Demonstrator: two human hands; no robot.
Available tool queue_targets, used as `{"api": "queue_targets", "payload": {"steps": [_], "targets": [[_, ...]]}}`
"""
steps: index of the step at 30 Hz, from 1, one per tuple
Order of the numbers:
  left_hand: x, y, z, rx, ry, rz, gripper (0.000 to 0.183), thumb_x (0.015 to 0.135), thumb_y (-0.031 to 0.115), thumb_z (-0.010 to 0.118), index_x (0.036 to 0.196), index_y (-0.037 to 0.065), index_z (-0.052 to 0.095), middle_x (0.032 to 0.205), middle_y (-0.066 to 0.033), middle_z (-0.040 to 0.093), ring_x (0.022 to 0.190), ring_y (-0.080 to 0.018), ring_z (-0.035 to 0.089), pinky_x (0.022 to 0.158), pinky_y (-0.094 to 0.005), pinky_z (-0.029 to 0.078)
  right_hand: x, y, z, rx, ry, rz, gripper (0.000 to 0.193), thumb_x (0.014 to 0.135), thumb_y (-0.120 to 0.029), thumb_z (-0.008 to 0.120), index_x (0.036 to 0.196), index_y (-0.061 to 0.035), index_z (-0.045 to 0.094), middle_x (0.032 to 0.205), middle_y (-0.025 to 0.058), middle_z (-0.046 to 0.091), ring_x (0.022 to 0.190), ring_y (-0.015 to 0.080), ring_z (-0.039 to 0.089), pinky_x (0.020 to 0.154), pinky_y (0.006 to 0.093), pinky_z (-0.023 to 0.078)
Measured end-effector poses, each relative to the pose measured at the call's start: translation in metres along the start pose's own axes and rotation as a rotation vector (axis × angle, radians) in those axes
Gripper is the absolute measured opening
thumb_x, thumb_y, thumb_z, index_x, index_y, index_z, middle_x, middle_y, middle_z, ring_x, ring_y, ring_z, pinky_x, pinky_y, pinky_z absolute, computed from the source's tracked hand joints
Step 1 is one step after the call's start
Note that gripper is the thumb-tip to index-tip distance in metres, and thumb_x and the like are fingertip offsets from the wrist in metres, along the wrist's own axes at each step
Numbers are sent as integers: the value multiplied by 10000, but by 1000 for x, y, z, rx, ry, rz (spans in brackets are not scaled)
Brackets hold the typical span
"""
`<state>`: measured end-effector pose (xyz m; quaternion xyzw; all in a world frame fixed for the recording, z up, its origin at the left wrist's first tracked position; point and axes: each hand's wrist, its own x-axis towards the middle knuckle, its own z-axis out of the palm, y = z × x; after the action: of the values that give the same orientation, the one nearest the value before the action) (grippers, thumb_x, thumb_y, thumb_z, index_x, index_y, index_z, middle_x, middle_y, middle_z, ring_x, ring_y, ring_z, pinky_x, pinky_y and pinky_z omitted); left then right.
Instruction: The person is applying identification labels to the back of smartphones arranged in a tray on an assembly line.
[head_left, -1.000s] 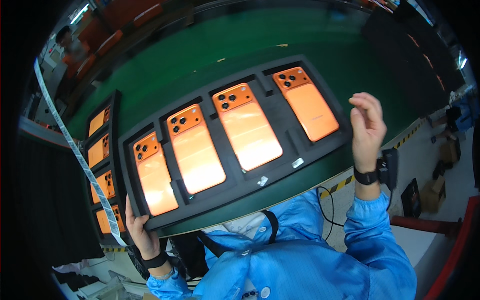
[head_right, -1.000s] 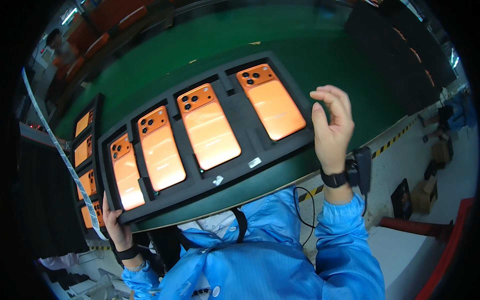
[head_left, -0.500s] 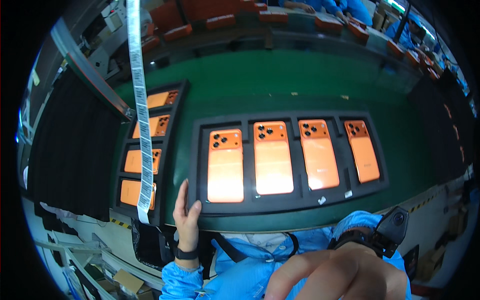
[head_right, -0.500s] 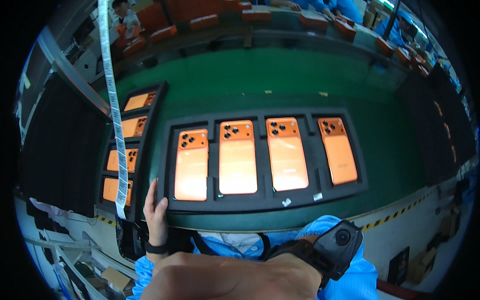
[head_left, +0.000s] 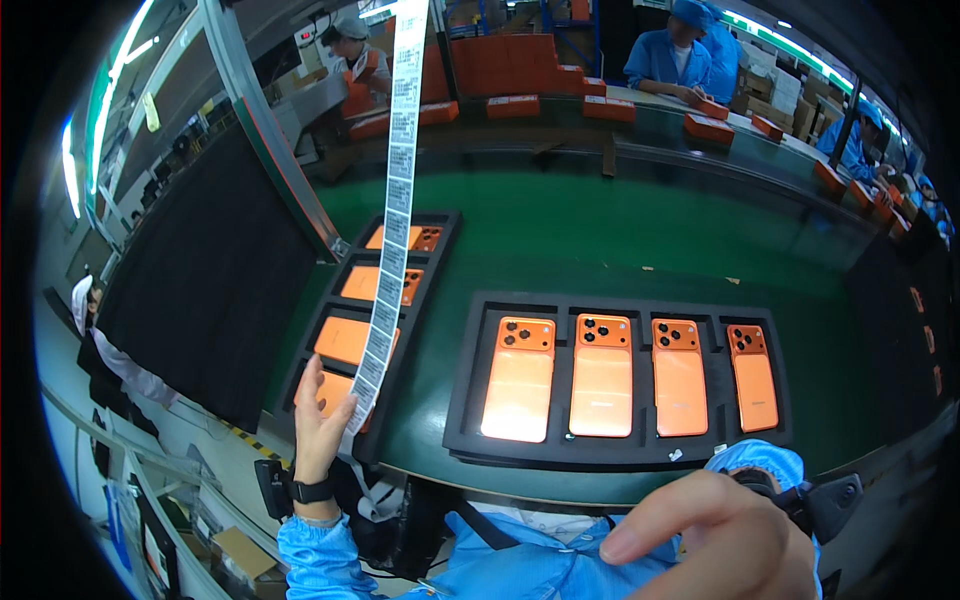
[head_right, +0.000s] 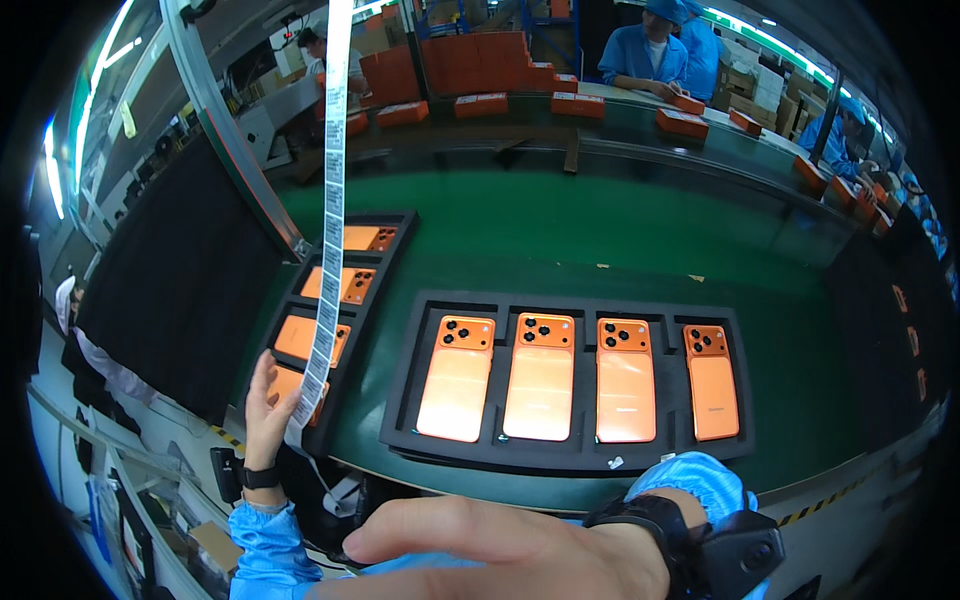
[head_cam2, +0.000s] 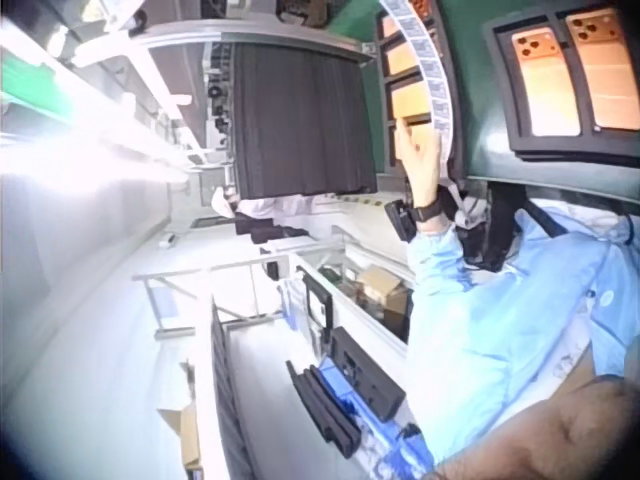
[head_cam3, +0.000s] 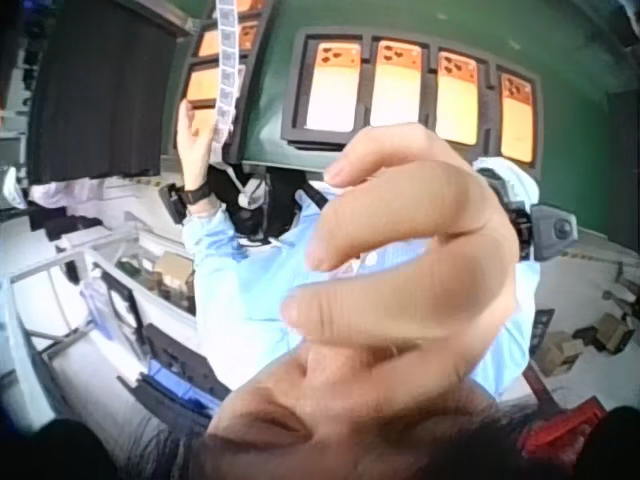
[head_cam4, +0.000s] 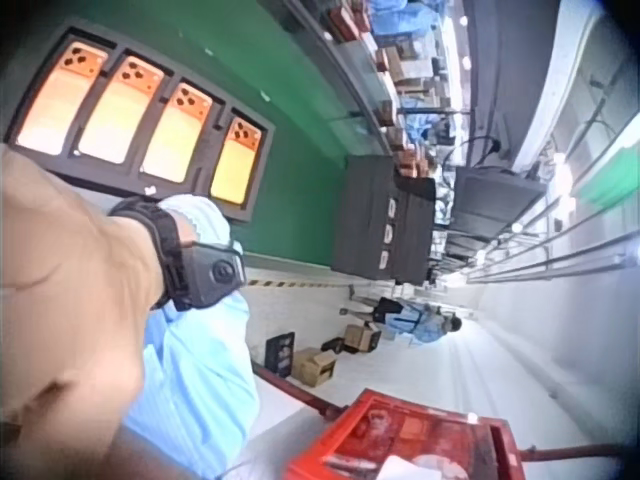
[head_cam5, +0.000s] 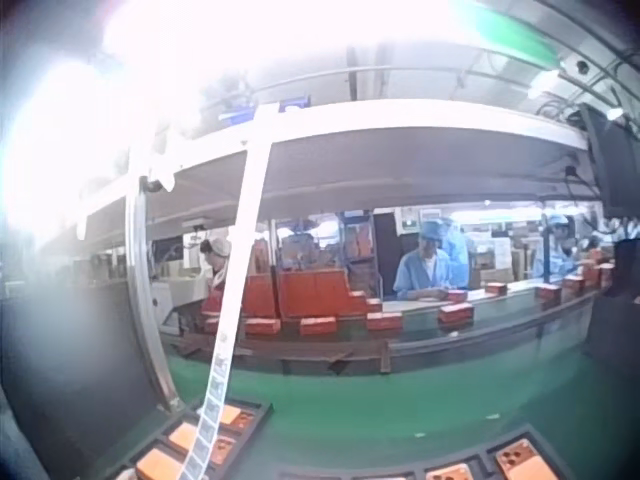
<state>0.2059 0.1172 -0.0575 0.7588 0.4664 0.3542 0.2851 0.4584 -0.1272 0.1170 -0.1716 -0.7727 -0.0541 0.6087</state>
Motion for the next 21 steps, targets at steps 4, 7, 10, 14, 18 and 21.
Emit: {"api": "queue_targets", "payload": {"steps": [4, 7, 10, 14, 18, 21], "targets": [[16, -29, -10, 34, -178, -173, 899, 688, 244, 770, 1386, -16, 266, 1136, -181, 531, 980, -230, 559, 825, -332, 459, 22, -23, 2, -46, 120, 124, 269, 814, -157, 612, 1076, -219, 597, 917, -11, 558, 823, 178, 498, 742, 384, 406], [31, -35, 4, -65, -350, -182, 786, 668, 192, 792, 1301, -41, 390, 855, -83, 591, 696, -114, 559, 620, -251, 468, -1, -22, -3, -84, 216, -136, 300, 840, -161, 579, 1116, -274, 550, 949, -4, 533, 841, 179, 484, 776, 372, 400], [39, -41, 11, -68, -497, -196, 398, 694, 143, 772, 1023, -27, 625, 703, -27, 605, 616, -84, 558, 550, -231, 450, 9, -36, 13, -195, 451, 51, 188, 813, -138, 601, 989, -204, 605, 879, 46, 576, 726, 187, 496, 684, 345, 410], [10, -28, -22, -462, -609, -414, 211, 773, 86, 680, 937, -40, 640, 840, -50, 651, 759, -107, 606, 686, -222, 471, 23, 16, 30, -161, 183, -334, 118, 706, -127, 640, 788, -55, 683, 746, 91, 585, 596, 185, 505, 531, 305, 406], [10, -30, -27, -807, -775, -350, 236, 759, 41, 626, 958, -86, 625, 885, -114, 667, 808, -151, 632, 749, -268, 488, 42, 9, 41, -197, 483, -400, 82, 690, -62, 590, 736, 0, 617, 609, 49, 455, 491, 167, 444, 507, 312, 410], [25, -61, -37, -526, -933, -116, 216, 747, 21, 604, 939, -74, 633, 862, -103, 669, 785, -154, 631, 731, -277, 488, 47, 3, 27, 13, 228, -258, 116, 659, -110, 597, 615, -31, 524, 527, 17, 402, 460, 172, 430, 472, 317, 354]]}}
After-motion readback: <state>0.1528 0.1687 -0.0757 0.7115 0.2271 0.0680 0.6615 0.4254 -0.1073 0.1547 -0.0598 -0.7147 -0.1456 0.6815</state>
